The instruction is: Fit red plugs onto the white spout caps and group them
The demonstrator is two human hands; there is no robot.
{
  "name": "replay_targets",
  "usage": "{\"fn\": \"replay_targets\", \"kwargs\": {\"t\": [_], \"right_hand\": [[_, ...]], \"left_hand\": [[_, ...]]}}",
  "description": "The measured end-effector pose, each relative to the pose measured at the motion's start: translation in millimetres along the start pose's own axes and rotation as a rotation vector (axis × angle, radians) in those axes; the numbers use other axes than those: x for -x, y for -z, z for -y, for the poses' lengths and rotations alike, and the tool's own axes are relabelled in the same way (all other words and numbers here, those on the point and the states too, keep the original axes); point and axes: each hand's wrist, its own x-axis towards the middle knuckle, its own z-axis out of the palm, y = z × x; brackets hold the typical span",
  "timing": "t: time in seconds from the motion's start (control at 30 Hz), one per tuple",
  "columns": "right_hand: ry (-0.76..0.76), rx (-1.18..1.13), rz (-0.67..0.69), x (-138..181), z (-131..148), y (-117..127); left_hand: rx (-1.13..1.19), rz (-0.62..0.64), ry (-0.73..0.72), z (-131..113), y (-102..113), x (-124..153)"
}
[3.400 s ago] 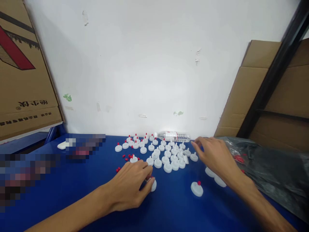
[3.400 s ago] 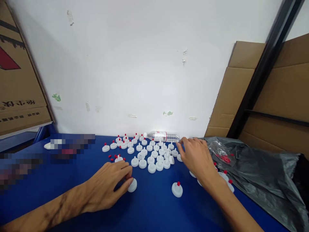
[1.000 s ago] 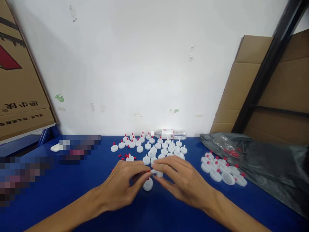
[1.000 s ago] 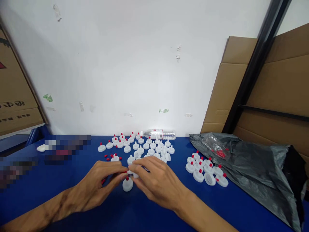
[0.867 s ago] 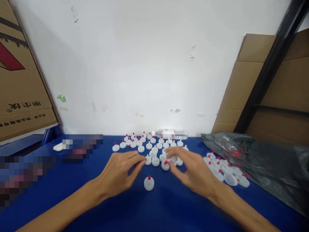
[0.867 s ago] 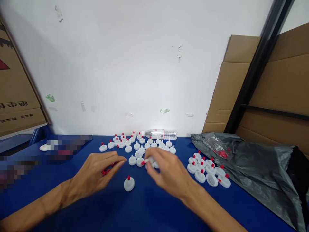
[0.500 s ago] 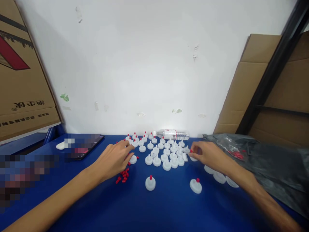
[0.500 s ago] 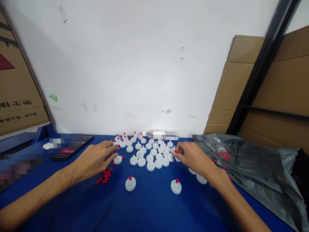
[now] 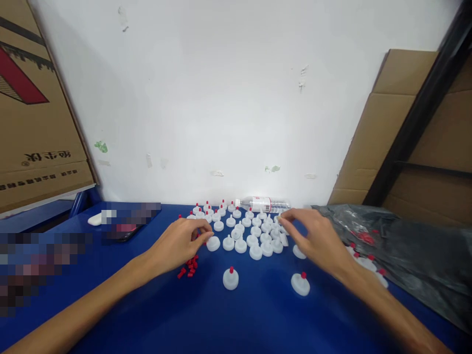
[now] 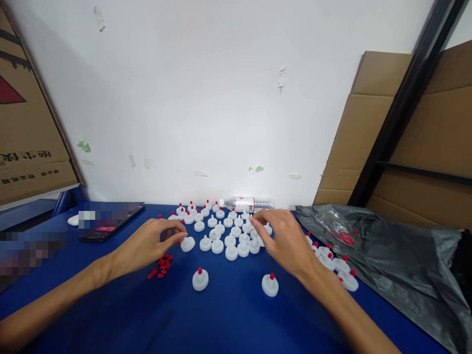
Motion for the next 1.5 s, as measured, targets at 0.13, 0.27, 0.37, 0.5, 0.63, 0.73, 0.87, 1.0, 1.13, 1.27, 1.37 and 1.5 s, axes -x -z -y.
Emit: {"fn": "replay_targets", "kwargs": {"t": [0.13, 0.27, 0.37, 0.5, 0.63, 0.73, 0.87, 1.0, 1.13, 1.27, 1.37, 1.5], "right_hand": [[0.189, -0.098, 0.023, 8, 36, -13], [0.226, -0.186, 0.066, 15, 62, -23], [0.253, -0.268, 0.019, 18, 70, -32], [0.276, -0.376, -0.09, 22, 70, -43], [0.209, -0.348, -0.109, 22, 66, -45], [0.15, -0.317, -0.111, 19, 59, -40], [0.155, -0.278, -0.157, 15, 50, -32], [0.181, -0.26, -0.14, 16, 47, -31], [0.207, -0.271, -0.105, 20, 47, -34], [0.218, -0.292, -0.09, 22, 48, -36], [0.248, -0.307, -0.068, 23, 51, -37], [0.302, -0.346, -0.079, 26, 55, -38]], "left_hand": [[0.214, -0.035, 0.012, -8, -4, 2], [0.382, -0.031, 0.034, -19, -9, 7], [0.515, -0.017, 0.032, -31, -14, 13], [0.656, -0.005, -0.003, -40, -20, 15], [0.367, -0.086, -0.082, -29, -19, 11], [-0.128, -0.172, -0.176, -12, -13, 8], [-0.426, -0.024, -0.162, 4, -9, 5], [-0.416, 0.079, -0.125, 11, -16, 7], [-0.396, 0.11, -0.16, 12, -21, 6], [-0.293, -0.031, -0.221, 3, -19, 6], [-0.144, -0.169, -0.331, -9, -20, 10], [-0.013, -0.291, -0.501, -22, -29, 16]]}}
